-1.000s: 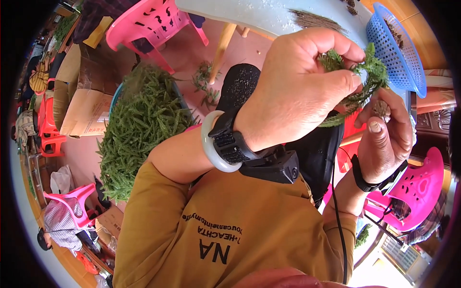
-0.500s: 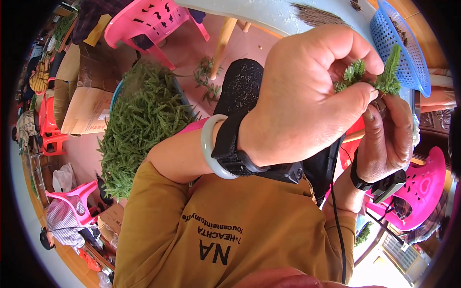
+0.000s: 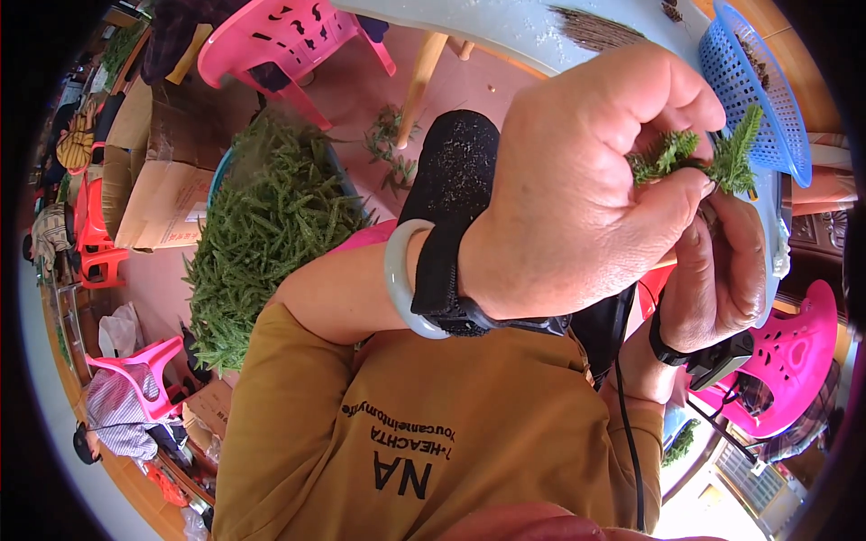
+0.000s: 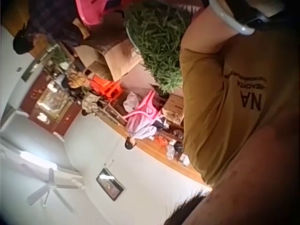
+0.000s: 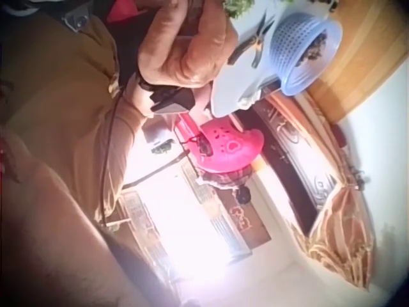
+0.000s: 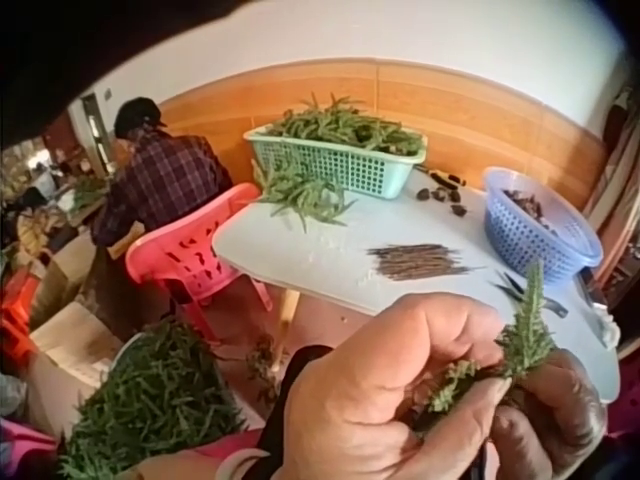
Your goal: The person uses pliers to wire a pinecone to a pine branch, then bends another branch into a circle and secures the ends with wire. Finally, they pick up more branches from a basket to continue the process.
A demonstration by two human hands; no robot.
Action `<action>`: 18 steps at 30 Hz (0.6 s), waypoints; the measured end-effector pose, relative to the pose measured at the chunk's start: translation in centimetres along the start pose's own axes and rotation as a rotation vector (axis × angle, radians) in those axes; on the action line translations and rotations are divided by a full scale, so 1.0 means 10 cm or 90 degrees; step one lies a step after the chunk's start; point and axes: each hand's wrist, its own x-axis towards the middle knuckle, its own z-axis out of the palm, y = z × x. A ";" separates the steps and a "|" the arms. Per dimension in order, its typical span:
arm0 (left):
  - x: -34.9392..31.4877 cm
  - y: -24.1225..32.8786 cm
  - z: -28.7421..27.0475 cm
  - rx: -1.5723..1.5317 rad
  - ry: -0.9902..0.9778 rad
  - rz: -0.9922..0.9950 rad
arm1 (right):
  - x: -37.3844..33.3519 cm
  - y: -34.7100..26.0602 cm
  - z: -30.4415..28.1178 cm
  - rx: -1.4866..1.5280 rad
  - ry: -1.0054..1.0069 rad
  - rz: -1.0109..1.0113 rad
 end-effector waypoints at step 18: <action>-0.01 -0.21 0.01 0.188 -0.081 0.171 | -0.05 0.07 0.12 0.096 0.070 -0.055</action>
